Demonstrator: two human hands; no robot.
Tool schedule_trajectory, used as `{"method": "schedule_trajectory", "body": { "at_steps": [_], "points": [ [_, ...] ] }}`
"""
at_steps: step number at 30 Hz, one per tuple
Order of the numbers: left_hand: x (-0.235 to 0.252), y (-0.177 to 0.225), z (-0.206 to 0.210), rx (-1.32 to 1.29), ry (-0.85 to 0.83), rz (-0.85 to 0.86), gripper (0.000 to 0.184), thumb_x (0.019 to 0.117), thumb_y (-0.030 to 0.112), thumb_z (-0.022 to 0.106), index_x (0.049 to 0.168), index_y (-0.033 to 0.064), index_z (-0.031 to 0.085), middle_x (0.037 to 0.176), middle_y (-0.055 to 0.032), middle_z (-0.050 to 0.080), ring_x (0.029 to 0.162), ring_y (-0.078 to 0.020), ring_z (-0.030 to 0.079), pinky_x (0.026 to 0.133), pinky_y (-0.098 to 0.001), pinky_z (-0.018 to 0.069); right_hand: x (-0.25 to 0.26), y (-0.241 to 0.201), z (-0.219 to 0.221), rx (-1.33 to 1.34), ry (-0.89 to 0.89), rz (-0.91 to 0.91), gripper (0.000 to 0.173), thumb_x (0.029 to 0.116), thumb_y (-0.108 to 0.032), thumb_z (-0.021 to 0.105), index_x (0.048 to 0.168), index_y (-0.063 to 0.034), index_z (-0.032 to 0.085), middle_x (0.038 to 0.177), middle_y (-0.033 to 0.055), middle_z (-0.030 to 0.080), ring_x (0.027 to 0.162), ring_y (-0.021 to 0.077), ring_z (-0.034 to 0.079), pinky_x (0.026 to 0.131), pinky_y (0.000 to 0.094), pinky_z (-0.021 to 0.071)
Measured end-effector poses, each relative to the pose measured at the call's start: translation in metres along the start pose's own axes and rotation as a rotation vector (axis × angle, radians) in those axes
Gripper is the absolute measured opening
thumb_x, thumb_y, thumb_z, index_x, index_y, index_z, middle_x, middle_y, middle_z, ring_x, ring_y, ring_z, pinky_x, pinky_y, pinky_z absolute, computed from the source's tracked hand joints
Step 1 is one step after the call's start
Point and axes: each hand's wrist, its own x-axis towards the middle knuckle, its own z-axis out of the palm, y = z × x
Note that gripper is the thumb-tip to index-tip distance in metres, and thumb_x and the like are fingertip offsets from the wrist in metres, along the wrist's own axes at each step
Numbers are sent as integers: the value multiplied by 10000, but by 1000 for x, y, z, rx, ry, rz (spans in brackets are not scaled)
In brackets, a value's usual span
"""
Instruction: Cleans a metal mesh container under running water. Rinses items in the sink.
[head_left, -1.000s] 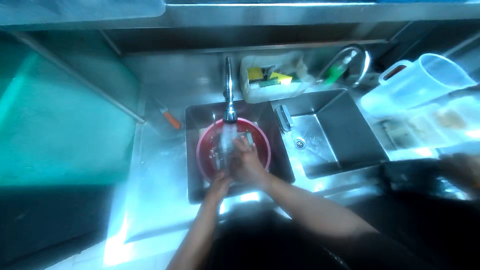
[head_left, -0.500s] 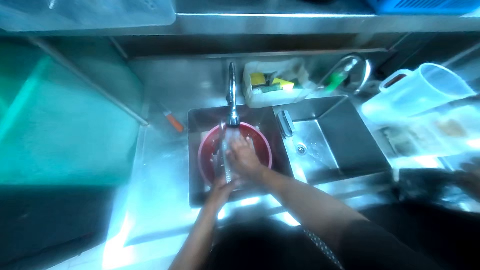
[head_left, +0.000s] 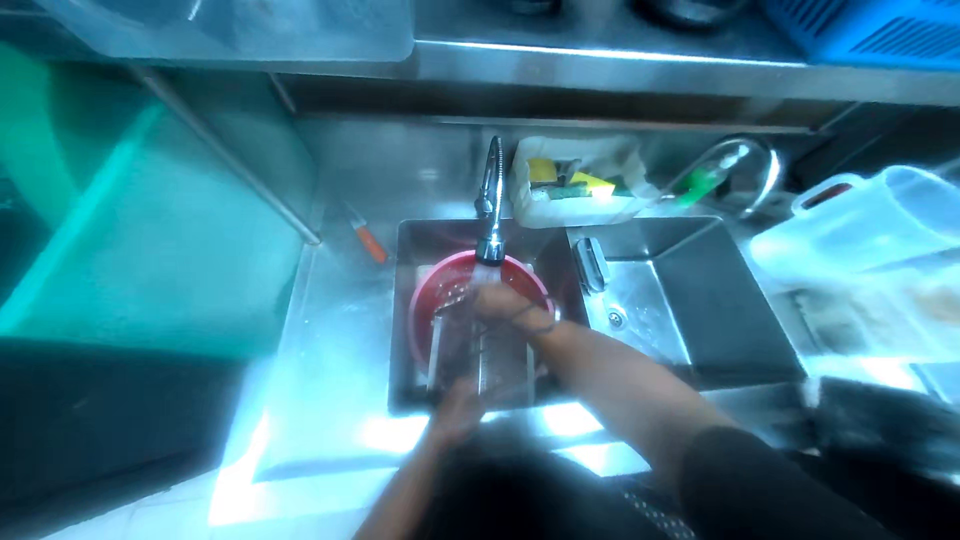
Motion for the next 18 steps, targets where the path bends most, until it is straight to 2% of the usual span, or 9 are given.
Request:
{"method": "schedule_trajectory", "body": {
  "at_steps": [3, 6, 8, 10, 12, 14, 15, 16, 18],
  "points": [
    [11, -1, 0, 75, -62, 2, 267, 963, 260, 708, 1183, 109, 728, 1118, 11, 758, 1048, -85, 707, 984, -336, 578, -7, 10, 0, -3, 164, 91, 358, 969, -347, 644, 1064, -9, 714, 1115, 231, 698, 1089, 416, 665, 904, 652, 524],
    [17, 2, -11, -124, -59, 0, 404, 921, 228, 722, 1268, 28, 670, 1193, -83, 721, 1089, -170, 686, 977, -389, 569, -24, 18, 8, 6, 313, 71, 262, 931, -263, 673, 1065, -42, 714, 1060, 208, 710, 1032, 404, 686, 862, 635, 547],
    [25, 4, -23, -335, 50, -56, 483, 949, 275, 633, 1358, 19, 608, 1318, -118, 664, 1200, -228, 637, 1025, -431, 535, -39, 24, 18, -8, 415, 22, 243, 898, -228, 713, 1095, -87, 727, 1028, 191, 725, 993, 402, 697, 843, 644, 553],
    [41, 14, -31, -521, 173, -83, 465, 1075, 330, 439, 1416, 35, 551, 1377, -135, 641, 1260, -270, 617, 1046, -472, 518, -45, 34, 32, -73, 507, -56, 325, 885, -209, 706, 1200, -132, 717, 1094, 154, 728, 1045, 366, 693, 896, 614, 558],
    [56, 33, -35, -659, 231, -97, 507, 1121, 386, 319, 1474, 67, 493, 1390, -141, 630, 1237, -280, 632, 1030, -479, 524, -54, 39, 45, -137, 602, -167, 357, 906, -189, 678, 1255, -128, 710, 1215, 109, 715, 1165, 309, 664, 1012, 553, 530],
    [71, 50, -31, -785, 313, -107, 485, 1113, 396, 392, 1463, 72, 482, 1316, -153, 648, 1139, -280, 664, 966, -466, 559, -64, 43, 58, -183, 696, -325, 311, 928, -125, 634, 1222, -83, 726, 1309, 96, 690, 1278, 266, 614, 1137, 489, 452],
    [78, 57, -25, -853, 378, -112, 430, 1098, 356, 462, 1418, 76, 527, 1243, -152, 670, 1072, -275, 674, 919, -463, 567, -67, 45, 64, -194, 705, -372, 298, 945, -105, 604, 1214, -78, 731, 1342, 93, 678, 1315, 253, 593, 1167, 471, 424],
    [84, 63, -18, -914, 454, -114, 354, 1079, 286, 523, 1349, 63, 573, 1172, -150, 691, 1010, -266, 684, 873, -453, 577, -70, 47, 68, -199, 689, -390, 298, 964, -105, 573, 1218, -84, 726, 1363, 83, 669, 1336, 243, 579, 1180, 461, 411],
    [90, 69, -5, -955, 545, -104, 273, 1063, 181, 546, 1302, 51, 568, 1090, -153, 703, 928, -257, 695, 808, -440, 588, -75, 51, 70, -185, 584, -364, 360, 988, -119, 525, 1311, -103, 684, 1422, 79, 632, 1373, 245, 547, 1185, 467, 400]
  ]
}}
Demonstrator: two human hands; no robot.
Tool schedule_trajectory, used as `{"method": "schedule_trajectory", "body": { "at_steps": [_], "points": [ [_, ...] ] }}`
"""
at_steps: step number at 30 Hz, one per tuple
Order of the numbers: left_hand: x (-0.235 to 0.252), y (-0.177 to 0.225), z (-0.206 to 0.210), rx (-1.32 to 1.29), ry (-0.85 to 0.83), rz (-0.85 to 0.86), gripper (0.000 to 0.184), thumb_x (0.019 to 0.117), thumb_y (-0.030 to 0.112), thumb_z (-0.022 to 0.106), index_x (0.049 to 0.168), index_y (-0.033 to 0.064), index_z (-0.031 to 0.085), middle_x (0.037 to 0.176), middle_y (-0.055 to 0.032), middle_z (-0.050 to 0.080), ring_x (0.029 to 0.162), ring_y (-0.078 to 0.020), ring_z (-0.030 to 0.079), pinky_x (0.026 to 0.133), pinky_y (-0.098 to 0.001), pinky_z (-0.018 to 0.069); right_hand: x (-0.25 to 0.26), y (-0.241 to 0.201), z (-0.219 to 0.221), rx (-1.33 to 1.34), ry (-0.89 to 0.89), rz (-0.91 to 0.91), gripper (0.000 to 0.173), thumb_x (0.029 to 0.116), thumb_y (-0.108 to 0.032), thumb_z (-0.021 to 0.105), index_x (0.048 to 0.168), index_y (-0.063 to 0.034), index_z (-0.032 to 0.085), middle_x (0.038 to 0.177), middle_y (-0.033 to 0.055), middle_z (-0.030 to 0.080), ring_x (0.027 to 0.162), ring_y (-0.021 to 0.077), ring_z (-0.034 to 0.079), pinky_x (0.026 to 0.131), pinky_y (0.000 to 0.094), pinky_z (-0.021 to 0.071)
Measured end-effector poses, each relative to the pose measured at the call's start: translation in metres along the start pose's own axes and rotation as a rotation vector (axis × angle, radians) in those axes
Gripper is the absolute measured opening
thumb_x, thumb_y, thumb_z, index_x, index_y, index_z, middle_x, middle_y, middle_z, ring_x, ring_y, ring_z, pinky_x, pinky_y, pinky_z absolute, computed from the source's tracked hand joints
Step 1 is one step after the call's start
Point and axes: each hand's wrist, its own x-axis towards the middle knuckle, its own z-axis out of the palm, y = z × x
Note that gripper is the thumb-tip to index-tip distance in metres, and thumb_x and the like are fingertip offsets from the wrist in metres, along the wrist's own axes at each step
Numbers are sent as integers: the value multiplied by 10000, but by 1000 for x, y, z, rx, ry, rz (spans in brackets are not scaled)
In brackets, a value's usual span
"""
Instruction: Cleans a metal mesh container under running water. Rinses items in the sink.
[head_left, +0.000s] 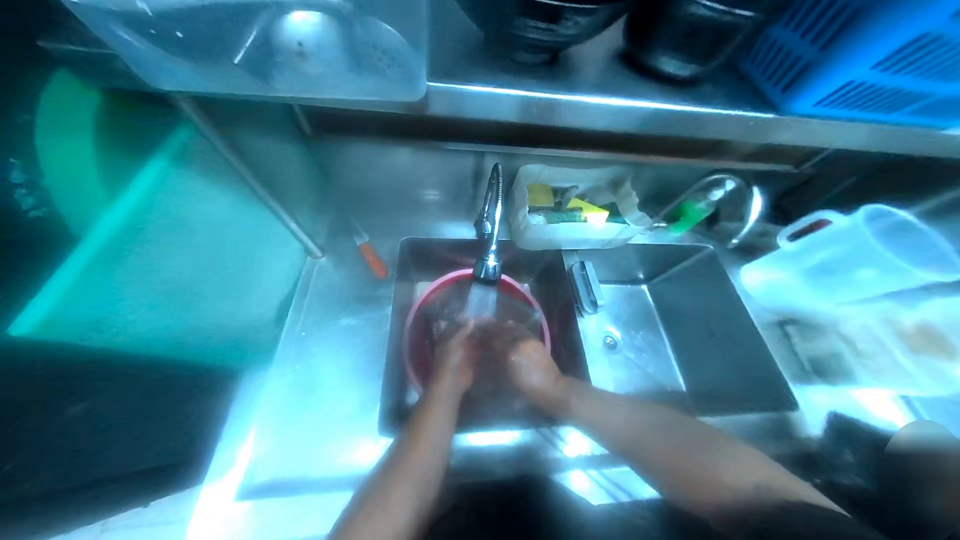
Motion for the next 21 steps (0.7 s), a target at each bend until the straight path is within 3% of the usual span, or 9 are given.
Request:
{"method": "schedule_trajectory", "body": {
  "at_steps": [3, 6, 8, 11, 14, 17, 18, 20, 21],
  "points": [
    [-5, -8, 1, 5, 41, 24, 274, 1065, 134, 525, 1317, 34, 560, 1112, -172, 699, 947, -273, 694, 813, -460, 587, -6, 5, -5, 74, -123, -5, 418, 1043, -252, 451, 1410, -149, 622, 1470, 69, 593, 1398, 247, 517, 1177, 501, 399],
    [-8, -13, -9, 11, 36, 42, 277, 1071, 124, 504, 1329, 35, 555, 1139, -180, 697, 946, -283, 697, 797, -467, 594, -4, 17, -1, 141, -183, -14, 479, 1096, -394, 363, 1485, -192, 556, 1583, -1, 480, 1518, 182, 342, 1279, 489, 198],
    [-11, -14, -13, -10, 23, 44, 298, 1062, 119, 531, 1351, 55, 573, 1164, -171, 688, 940, -275, 689, 795, -455, 590, 5, 22, 3, 109, -197, 56, 510, 1087, -426, 385, 1533, -208, 497, 1633, -8, 406, 1563, 208, 233, 1282, 534, 120],
    [-15, -14, -13, -24, -14, 59, 300, 1050, 99, 550, 1342, 49, 594, 1145, -174, 697, 934, -262, 691, 804, -439, 586, 25, 10, -1, 54, -268, 176, 556, 1064, -441, 417, 1556, -186, 454, 1678, 29, 315, 1588, 296, 121, 1266, 593, 109],
    [-18, -10, -12, -35, -11, 85, 205, 1055, 82, 521, 1239, 10, 575, 1021, -158, 687, 884, -244, 686, 798, -441, 594, 42, -1, -4, 61, -292, 97, 587, 1062, -424, 439, 1615, -249, 348, 1686, 19, 302, 1579, 309, 170, 1263, 614, 90],
    [-19, -6, -11, -126, 0, 75, 269, 1088, 181, 495, 1292, 18, 558, 1091, -174, 682, 939, -270, 686, 821, -463, 589, 64, -3, -11, 175, -291, 134, 605, 1048, -373, 499, 1620, -264, 339, 1603, 57, 448, 1519, 293, 333, 1259, 634, 65],
    [-19, -4, -8, -162, 5, 72, 280, 1094, 204, 483, 1291, 20, 558, 1098, -173, 678, 946, -271, 683, 825, -465, 586, 69, -5, -14, 181, -292, 136, 592, 1052, -361, 490, 1618, -265, 345, 1607, 57, 442, 1506, 294, 358, 1250, 651, 86],
    [-19, 1, -6, -206, 26, 76, 277, 1092, 237, 485, 1230, 22, 592, 1035, -152, 687, 906, -254, 688, 805, -454, 593, 72, -12, -17, 175, -324, 81, 604, 1048, -356, 518, 1616, -240, 352, 1706, 14, 245, 1551, 287, 260, 1230, 682, 97],
    [-19, 4, -7, -205, 39, 69, 295, 1089, 259, 489, 1227, 27, 607, 1019, -150, 696, 896, -254, 691, 806, -458, 591, 69, -15, -17, 149, -333, 45, 654, 1017, -382, 574, 1613, -225, 356, 1718, 5, 206, 1558, 286, 237, 1225, 687, 110]
  ]
}}
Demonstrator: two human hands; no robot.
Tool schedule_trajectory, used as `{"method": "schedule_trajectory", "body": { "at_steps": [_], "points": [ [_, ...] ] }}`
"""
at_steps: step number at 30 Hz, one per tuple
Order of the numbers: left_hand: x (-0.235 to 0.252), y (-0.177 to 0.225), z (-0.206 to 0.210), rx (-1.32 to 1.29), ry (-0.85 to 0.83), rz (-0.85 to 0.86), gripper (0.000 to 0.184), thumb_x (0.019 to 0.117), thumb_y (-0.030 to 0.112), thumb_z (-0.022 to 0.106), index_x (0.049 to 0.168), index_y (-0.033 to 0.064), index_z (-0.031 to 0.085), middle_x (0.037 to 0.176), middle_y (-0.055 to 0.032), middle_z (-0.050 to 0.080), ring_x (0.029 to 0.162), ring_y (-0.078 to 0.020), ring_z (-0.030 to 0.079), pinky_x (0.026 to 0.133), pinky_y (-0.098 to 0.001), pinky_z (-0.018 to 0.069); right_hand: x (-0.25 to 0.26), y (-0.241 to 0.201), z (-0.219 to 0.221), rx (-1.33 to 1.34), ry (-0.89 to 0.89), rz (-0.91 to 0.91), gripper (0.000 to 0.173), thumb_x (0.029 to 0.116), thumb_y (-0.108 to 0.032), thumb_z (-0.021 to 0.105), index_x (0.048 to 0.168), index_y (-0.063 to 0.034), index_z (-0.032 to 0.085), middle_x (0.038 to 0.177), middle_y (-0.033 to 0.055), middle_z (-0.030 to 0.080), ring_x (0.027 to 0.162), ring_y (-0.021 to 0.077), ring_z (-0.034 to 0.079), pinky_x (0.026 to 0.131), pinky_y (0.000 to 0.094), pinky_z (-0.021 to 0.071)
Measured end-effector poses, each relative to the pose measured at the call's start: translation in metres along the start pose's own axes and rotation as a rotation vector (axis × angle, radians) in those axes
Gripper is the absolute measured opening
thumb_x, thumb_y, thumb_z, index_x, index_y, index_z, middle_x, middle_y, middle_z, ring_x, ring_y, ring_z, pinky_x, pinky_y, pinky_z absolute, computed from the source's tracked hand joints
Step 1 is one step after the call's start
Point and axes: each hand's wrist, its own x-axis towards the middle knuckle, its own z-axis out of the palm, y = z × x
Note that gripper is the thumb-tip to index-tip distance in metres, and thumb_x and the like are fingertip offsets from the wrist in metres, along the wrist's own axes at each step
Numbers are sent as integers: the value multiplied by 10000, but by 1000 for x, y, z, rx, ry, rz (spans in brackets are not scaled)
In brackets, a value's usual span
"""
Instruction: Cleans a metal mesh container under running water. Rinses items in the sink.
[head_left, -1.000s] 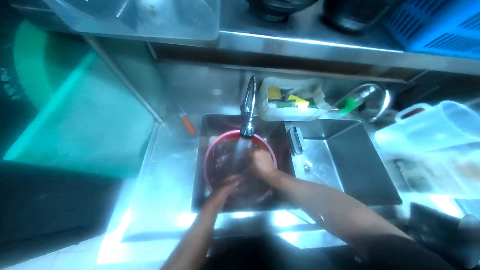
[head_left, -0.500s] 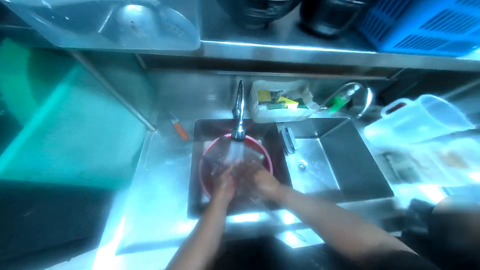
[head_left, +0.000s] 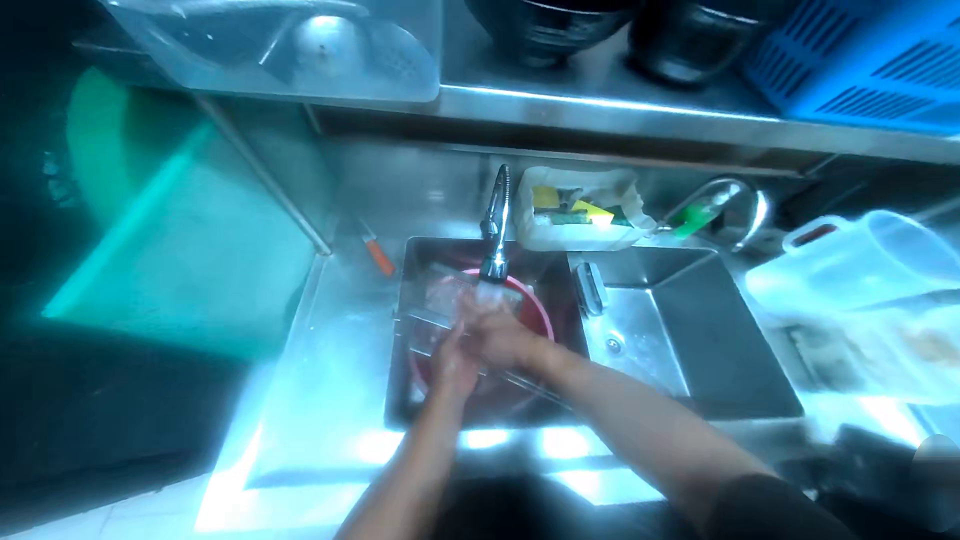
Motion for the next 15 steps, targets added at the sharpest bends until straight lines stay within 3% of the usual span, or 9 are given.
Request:
{"method": "schedule_trajectory", "body": {
  "at_steps": [1, 3, 4, 5, 6, 8, 10, 12, 15],
  "points": [
    [1, 3, 0, 27, 12, -4, 320, 1087, 292, 488, 1243, 42, 612, 1012, -144, 702, 889, -248, 693, 799, -453, 590, -3, 1, 3, -41, 6, -24, 719, 980, -422, 622, 1615, -223, 350, 1719, -2, 203, 1563, 284, 221, 1225, 692, 110],
    [3, 6, -3, 71, -35, 8, 367, 1092, 314, 484, 1333, 67, 608, 1144, -140, 714, 1012, -253, 694, 874, -456, 579, -9, 9, 11, -114, 69, 21, 761, 922, -517, 657, 1592, -276, 389, 1678, -14, 314, 1552, 289, 249, 1231, 689, 83],
    [3, 6, -5, 68, -70, 26, 361, 1089, 289, 496, 1342, 62, 618, 1205, -135, 704, 1070, -254, 680, 913, -454, 567, -11, 13, 15, -136, 121, 77, 759, 892, -549, 675, 1556, -260, 448, 1613, 37, 425, 1531, 327, 286, 1231, 691, 91],
    [3, 4, -4, 70, -70, 36, 338, 1082, 266, 510, 1309, 49, 635, 1194, -138, 701, 1059, -254, 676, 901, -446, 565, -12, 17, 18, -153, 147, 132, 769, 878, -559, 692, 1533, -219, 477, 1585, 103, 448, 1539, 378, 244, 1224, 703, 92],
    [3, 3, -4, 81, -63, 31, 327, 1074, 258, 534, 1290, 40, 645, 1192, -144, 700, 1058, -259, 675, 906, -447, 564, -13, 19, 23, -171, 164, 165, 749, 877, -508, 707, 1522, -194, 490, 1592, 130, 431, 1552, 405, 185, 1215, 715, 97],
    [4, 1, -5, 119, -55, 17, 341, 1076, 265, 530, 1308, 39, 637, 1213, -145, 693, 1070, -262, 676, 917, -446, 566, -19, 22, 36, -207, 199, 151, 676, 938, -342, 665, 1566, -222, 447, 1657, 62, 357, 1574, 377, 143, 1217, 711, 113],
    [6, 1, -4, 128, -63, 7, 344, 1087, 253, 504, 1360, 68, 602, 1245, -138, 680, 1088, -261, 667, 921, -455, 561, -27, 27, 49, -228, 277, 82, 556, 992, -239, 582, 1541, -259, 492, 1625, -39, 420, 1559, 280, 249, 1241, 639, 171],
    [7, 0, -6, 79, -30, -6, 320, 1087, 198, 483, 1369, 83, 580, 1212, -158, 675, 1036, -288, 670, 875, -483, 568, -37, 30, 54, -237, 308, 10, 478, 1004, -165, 537, 1474, -245, 573, 1559, -48, 509, 1510, 238, 363, 1236, 590, 251],
    [8, -6, -26, -60, -80, -61, 360, 1106, 246, 436, 1395, 85, 579, 1318, -148, 661, 1131, -296, 664, 944, -500, 553, -49, 25, 50, -233, 230, -38, 429, 1035, -207, 473, 1445, -228, 598, 1581, -32, 482, 1533, 249, 315, 1240, 597, 239]
  ]
}}
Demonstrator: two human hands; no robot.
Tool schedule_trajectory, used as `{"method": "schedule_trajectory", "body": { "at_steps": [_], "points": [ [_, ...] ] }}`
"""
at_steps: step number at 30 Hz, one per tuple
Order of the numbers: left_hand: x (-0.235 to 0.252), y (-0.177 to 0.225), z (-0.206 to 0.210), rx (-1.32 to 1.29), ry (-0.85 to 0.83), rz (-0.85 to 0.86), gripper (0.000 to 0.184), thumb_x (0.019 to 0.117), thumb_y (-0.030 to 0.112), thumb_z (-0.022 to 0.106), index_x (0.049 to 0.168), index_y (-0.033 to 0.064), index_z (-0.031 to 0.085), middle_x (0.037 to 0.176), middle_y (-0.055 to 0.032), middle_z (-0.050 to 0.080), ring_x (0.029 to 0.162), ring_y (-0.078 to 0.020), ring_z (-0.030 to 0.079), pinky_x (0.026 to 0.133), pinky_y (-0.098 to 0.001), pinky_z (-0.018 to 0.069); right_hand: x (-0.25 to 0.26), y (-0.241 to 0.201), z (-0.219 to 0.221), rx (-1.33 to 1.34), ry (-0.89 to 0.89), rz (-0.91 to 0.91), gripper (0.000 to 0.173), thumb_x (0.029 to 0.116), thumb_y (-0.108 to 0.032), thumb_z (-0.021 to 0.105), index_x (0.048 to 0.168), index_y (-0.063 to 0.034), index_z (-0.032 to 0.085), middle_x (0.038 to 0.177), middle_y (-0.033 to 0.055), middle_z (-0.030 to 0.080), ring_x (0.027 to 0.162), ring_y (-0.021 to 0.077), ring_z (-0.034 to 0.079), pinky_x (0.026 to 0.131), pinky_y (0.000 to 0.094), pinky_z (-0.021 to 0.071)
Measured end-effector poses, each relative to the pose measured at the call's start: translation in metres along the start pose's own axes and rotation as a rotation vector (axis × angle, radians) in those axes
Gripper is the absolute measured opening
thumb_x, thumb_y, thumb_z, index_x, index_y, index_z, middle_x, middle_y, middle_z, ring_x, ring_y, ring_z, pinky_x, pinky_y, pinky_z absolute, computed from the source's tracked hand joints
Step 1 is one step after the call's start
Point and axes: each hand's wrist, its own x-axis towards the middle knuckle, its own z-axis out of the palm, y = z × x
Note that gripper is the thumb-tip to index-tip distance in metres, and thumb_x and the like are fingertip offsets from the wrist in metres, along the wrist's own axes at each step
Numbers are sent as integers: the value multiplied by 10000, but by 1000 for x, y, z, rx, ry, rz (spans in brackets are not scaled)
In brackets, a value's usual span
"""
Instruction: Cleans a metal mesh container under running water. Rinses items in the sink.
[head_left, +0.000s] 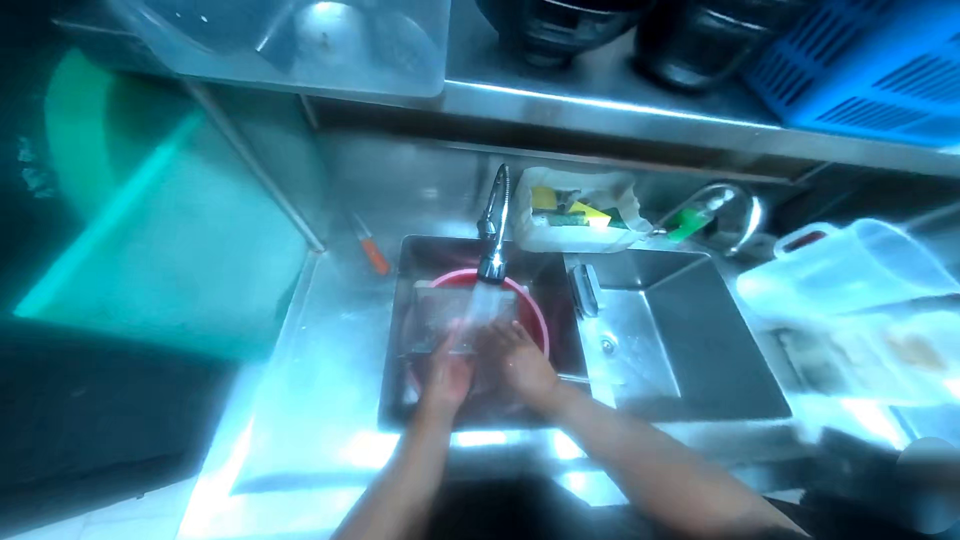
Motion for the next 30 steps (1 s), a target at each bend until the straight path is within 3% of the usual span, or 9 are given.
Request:
{"method": "schedule_trajectory", "body": {
  "at_steps": [3, 7, 9, 11, 12, 15, 18, 24, 30],
  "points": [
    [-9, -6, -3, -110, -36, -13, 360, 1095, 237, 413, 1318, 32, 608, 1245, -187, 673, 1111, -319, 666, 944, -541, 551, -12, 1, -4, 109, 113, 149, 581, 1002, -453, 560, 1540, -249, 485, 1694, 13, 279, 1591, 272, 125, 1253, 629, 144],
    [-11, 3, 3, -193, -113, -25, 401, 1085, 257, 367, 1226, 13, 653, 1194, -201, 706, 1098, -350, 695, 973, -543, 549, -29, 1, -1, 636, 534, 591, 690, 921, -335, 723, 1527, -118, 475, 1639, 120, 354, 1504, 261, 355, 1205, 507, 369],
    [-7, 9, 7, -218, -152, -31, 400, 1087, 250, 403, 1252, -8, 660, 1221, -214, 701, 1105, -350, 699, 986, -523, 554, -39, -9, 1, 998, 630, 868, 440, 950, -251, 709, 1323, -43, 603, 1296, 130, 623, 1149, 217, 628, 963, 437, 552],
    [-3, 9, 9, -214, -172, -35, 408, 1092, 249, 391, 1267, -17, 647, 1237, -219, 698, 1118, -349, 699, 990, -516, 556, -48, -16, 3, 1338, 552, 1110, 309, 1040, -300, 600, 1115, -6, 655, 909, 117, 691, 748, 201, 663, 664, 378, 570],
    [-2, 8, 8, -220, -172, -40, 405, 1092, 249, 390, 1256, -19, 647, 1228, -214, 701, 1117, -344, 700, 993, -517, 555, -50, -18, 2, 1539, 427, 1216, 430, 1077, -402, 498, 1098, 2, 644, 837, 127, 690, 673, 220, 661, 597, 372, 564],
    [-3, 1, -3, -261, -128, -80, 438, 1078, 296, 344, 1169, 13, 666, 1170, -179, 718, 1096, -329, 701, 977, -532, 550, -47, -5, 12, 2035, 127, 1323, 792, 1007, -722, 304, 1285, -19, 540, 1062, 210, 711, 896, 329, 715, 757, 475, 593],
    [-5, -7, -17, -343, -127, -138, 479, 999, 449, 373, 981, 82, 681, 1027, -166, 737, 982, -354, 718, 874, -586, 569, -27, 8, 24, 2226, 236, 1315, 736, 999, -716, 308, 1339, -104, 533, 1089, 169, 679, 922, 306, 679, 771, 498, 571],
    [-5, -6, -37, -357, -169, -176, 459, 754, 406, 732, 1085, 97, 658, 1057, -219, 717, 975, -413, 705, 809, -629, 568, -7, 3, 28, 2275, 461, 1297, 607, 1031, -621, 325, 1260, -118, 577, 1065, 159, 684, 934, 308, 675, 751, 555, 562],
    [5, -9, -55, -231, -74, -103, 663, 975, 674, 342, 1380, 176, 507, 1288, -179, 652, 1149, -392, 646, 920, -651, 516, -11, 23, 42, 2040, 770, 1279, 531, 1044, -537, 472, 1223, -66, 638, 1052, 162, 712, 930, 309, 703, 783, 551, 591]
  ]
}}
